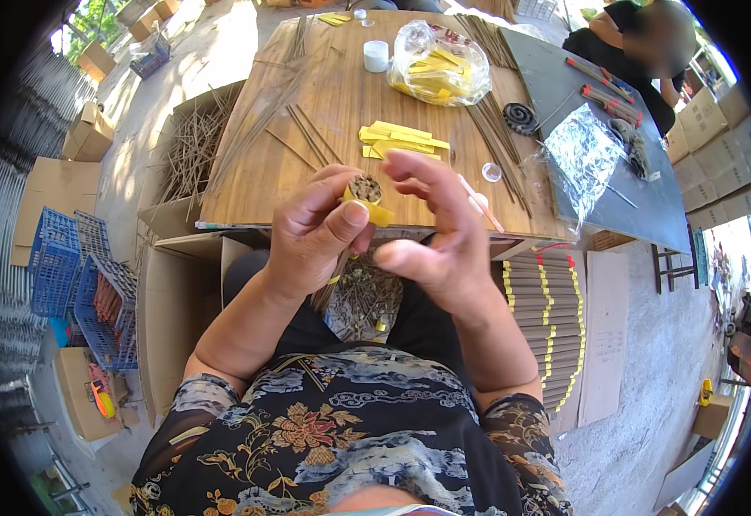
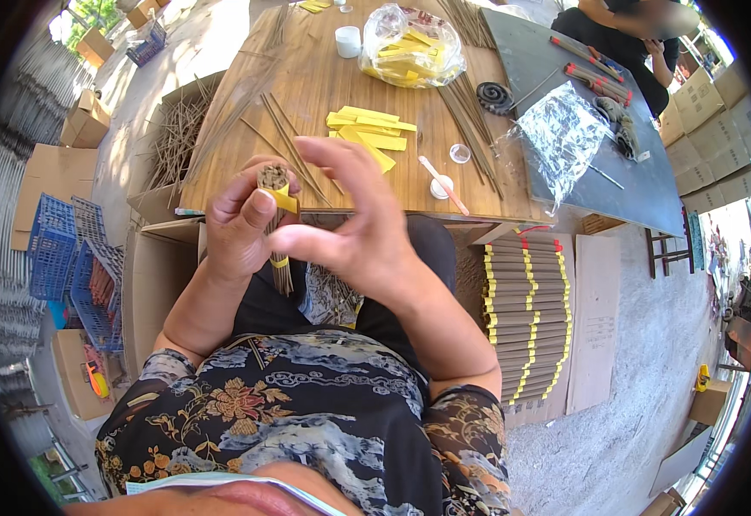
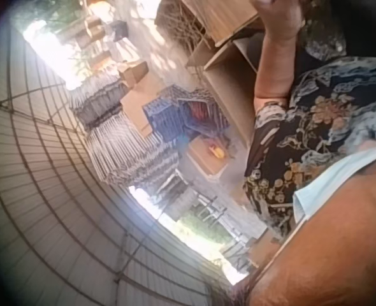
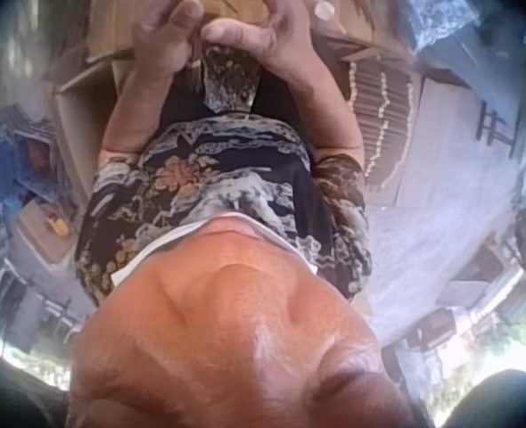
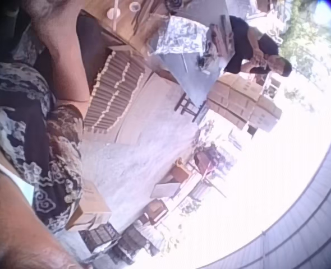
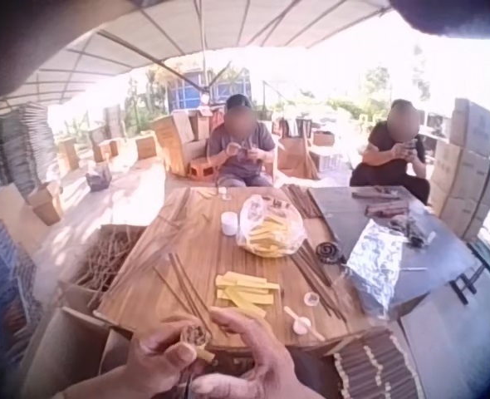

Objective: The person gathers thin wooden sticks, aligns them into bundles, and wraps the ends with yellow paper strips. They use a small brush to apply adhesive to the paper before securing it around the sticks. Completed bundles are placed into a cardboard box.

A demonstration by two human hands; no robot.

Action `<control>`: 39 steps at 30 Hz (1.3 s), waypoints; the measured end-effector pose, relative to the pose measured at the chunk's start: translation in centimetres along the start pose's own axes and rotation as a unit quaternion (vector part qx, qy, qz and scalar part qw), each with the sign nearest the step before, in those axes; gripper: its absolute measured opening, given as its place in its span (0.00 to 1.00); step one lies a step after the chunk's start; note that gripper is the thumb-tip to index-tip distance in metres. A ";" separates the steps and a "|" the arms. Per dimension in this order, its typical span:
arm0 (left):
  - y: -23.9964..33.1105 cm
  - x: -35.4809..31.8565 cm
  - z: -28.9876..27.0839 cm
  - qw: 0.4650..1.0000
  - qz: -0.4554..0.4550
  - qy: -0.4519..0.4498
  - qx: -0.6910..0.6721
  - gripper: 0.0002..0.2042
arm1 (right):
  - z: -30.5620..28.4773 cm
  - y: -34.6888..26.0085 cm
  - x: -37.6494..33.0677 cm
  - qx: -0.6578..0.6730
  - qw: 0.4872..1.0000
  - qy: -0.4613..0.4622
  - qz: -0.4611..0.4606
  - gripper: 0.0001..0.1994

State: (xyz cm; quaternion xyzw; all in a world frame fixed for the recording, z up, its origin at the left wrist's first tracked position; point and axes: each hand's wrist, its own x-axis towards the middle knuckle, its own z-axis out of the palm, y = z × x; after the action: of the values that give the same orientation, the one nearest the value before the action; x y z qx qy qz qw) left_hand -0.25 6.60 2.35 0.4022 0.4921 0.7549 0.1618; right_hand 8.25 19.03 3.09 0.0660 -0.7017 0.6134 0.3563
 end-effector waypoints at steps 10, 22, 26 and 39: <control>2.6 -1.6 -1.2 0.970 -0.063 -0.107 -0.207 0.17 | 2.4 -1.1 1.0 0.100 0.988 -0.113 -0.009 0.18; 2.8 -1.5 -2.4 0.936 -0.102 -0.177 -0.287 0.20 | 1.8 -0.1 2.1 0.147 0.966 -0.208 -0.034 0.16; 2.3 -0.7 -2.6 0.922 -0.114 -0.173 -0.327 0.21 | 1.5 0.3 2.9 0.073 0.972 -0.214 -0.069 0.16; 0.7 -0.7 -3.6 0.912 -0.105 -0.186 -0.351 0.21 | 1.4 0.7 3.6 0.102 0.970 -0.220 0.001 0.17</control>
State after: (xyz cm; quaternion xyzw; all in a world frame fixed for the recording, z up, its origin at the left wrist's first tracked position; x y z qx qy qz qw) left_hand -2.46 3.66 2.01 0.3993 0.1961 0.7689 0.4593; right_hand 4.67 19.12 4.63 0.2347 -0.6966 0.6526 0.1835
